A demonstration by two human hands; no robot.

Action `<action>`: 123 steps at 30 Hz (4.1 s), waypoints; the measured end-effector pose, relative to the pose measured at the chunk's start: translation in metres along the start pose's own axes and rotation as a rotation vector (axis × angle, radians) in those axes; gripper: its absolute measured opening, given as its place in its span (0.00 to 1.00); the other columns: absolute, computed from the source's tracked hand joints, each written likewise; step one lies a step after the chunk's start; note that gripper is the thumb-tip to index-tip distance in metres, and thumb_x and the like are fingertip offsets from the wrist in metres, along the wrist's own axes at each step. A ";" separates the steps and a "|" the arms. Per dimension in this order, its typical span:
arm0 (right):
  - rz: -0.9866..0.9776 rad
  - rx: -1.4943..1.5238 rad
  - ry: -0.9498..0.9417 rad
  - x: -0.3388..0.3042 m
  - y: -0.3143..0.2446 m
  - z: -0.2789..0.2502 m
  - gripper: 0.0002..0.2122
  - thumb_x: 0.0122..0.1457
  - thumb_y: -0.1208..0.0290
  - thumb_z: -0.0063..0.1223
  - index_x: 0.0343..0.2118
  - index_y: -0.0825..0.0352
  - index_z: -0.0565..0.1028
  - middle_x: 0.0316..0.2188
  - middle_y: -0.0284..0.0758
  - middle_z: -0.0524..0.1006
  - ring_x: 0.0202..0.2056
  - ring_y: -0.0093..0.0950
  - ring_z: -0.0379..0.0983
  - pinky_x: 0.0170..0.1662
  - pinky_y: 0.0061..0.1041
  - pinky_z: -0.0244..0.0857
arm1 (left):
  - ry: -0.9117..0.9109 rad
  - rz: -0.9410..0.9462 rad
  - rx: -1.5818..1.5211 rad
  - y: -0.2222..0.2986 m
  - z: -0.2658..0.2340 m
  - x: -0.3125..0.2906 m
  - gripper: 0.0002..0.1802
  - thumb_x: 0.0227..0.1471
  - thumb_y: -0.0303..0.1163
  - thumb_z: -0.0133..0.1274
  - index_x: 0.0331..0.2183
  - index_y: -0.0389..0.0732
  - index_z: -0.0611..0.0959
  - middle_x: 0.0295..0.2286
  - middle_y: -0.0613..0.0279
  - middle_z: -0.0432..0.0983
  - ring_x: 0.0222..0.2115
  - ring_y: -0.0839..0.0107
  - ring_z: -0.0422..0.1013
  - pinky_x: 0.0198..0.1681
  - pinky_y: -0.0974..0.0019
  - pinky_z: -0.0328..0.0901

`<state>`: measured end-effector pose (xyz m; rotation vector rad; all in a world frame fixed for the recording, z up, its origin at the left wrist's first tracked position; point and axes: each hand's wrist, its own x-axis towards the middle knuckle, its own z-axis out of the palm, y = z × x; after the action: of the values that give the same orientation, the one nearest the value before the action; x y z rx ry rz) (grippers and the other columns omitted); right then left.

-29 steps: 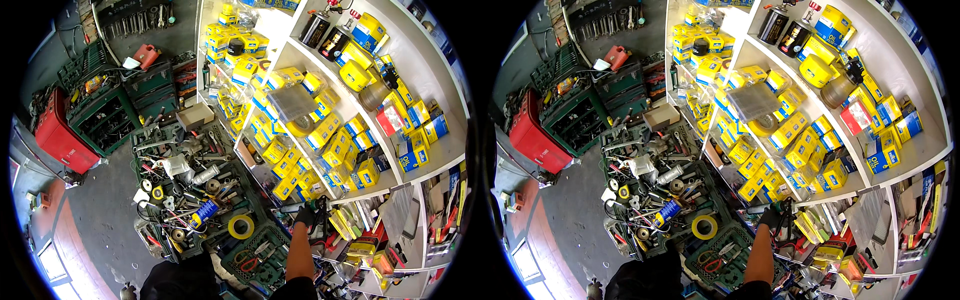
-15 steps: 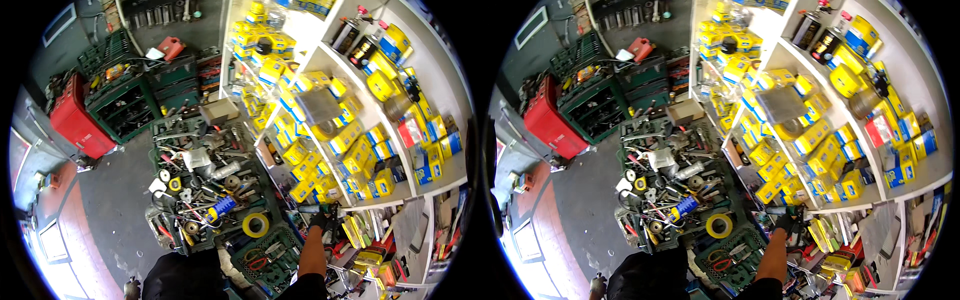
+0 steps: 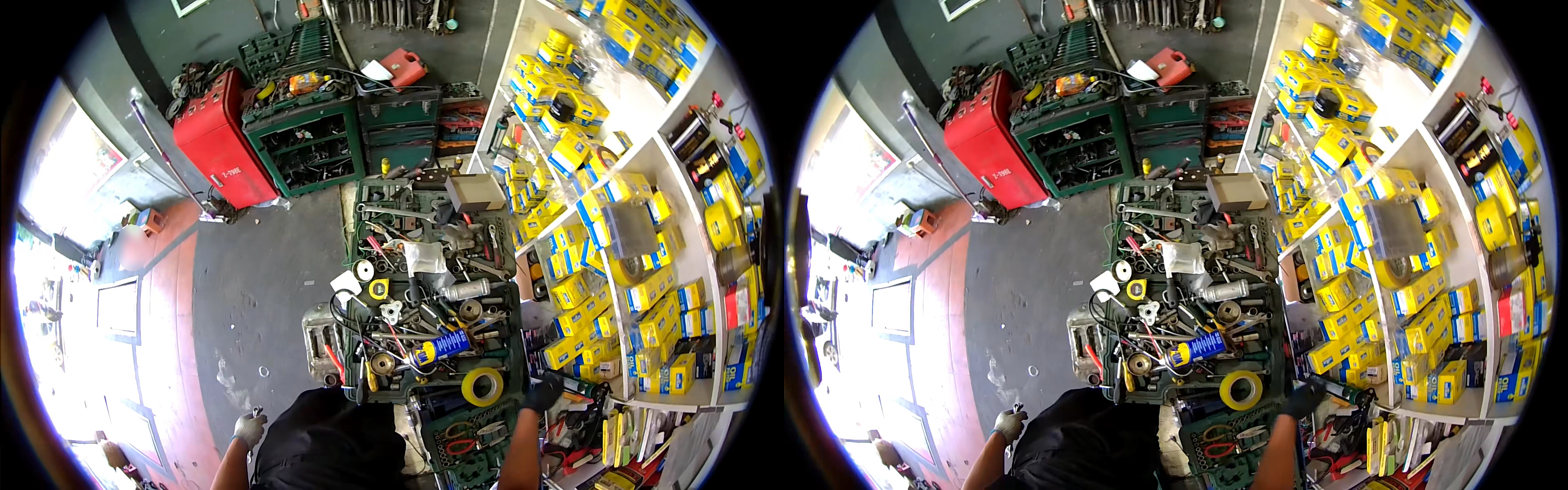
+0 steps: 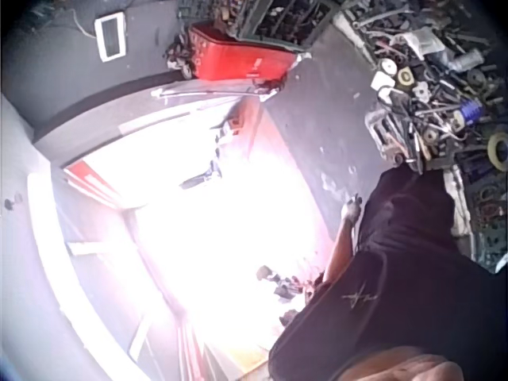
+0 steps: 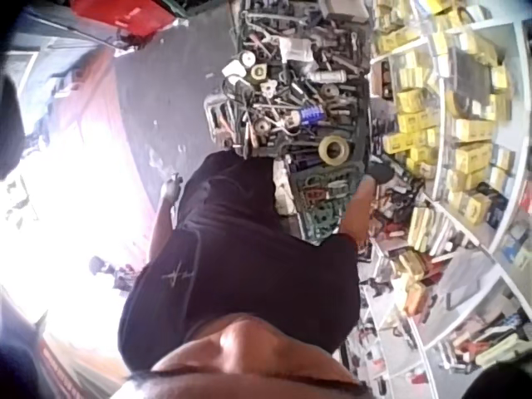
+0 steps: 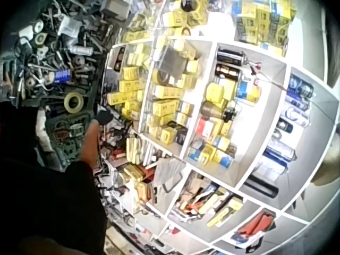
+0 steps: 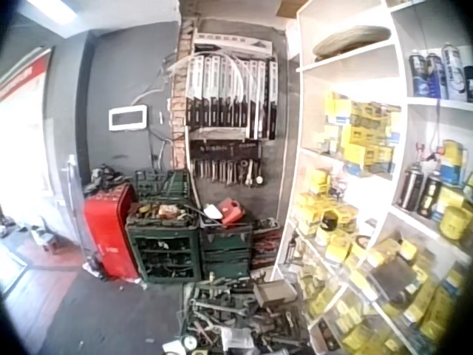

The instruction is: The person walks through a cluttered auto repair shop and approaches a workbench. They pick up a wrench from a wall rack and place it into a green toolbox, then continue to sort through various tools and parts on the workbench.

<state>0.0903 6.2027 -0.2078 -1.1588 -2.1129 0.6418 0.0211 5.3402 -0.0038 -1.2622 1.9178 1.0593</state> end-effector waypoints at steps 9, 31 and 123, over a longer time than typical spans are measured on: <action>-1.198 -0.366 -0.830 -0.093 -0.390 0.019 0.33 0.56 0.67 0.60 0.67 0.63 0.68 0.62 0.43 0.71 0.67 0.47 0.62 0.72 0.58 0.48 | 0.019 0.128 0.132 -0.025 0.006 -0.008 0.13 0.55 0.32 0.60 0.37 0.30 0.86 0.27 0.55 0.81 0.24 0.68 0.75 0.30 0.61 0.69; -0.437 -0.083 -0.482 0.042 -0.283 -0.023 0.33 0.43 0.71 0.74 0.55 0.67 0.73 0.48 0.49 0.79 0.50 0.53 0.76 0.53 0.49 0.71 | -0.005 0.032 -0.182 -0.108 -0.001 0.065 0.13 0.55 0.32 0.57 0.35 0.31 0.86 0.27 0.60 0.80 0.26 0.70 0.74 0.32 0.61 0.69; -0.746 -0.002 -0.752 -0.188 -0.353 -0.017 0.19 0.54 0.61 0.67 0.48 0.59 0.81 0.45 0.40 0.80 0.49 0.47 0.75 0.49 0.47 0.67 | 0.242 0.049 -0.258 -0.087 -0.028 0.025 0.43 0.61 0.62 0.51 0.35 0.21 0.87 0.42 0.44 0.87 0.21 0.64 0.76 0.25 0.58 0.66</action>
<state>-0.0160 5.8684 -0.0146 -0.0220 -2.8969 0.7645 0.0915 5.2852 -0.0356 -1.5538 2.0468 1.2601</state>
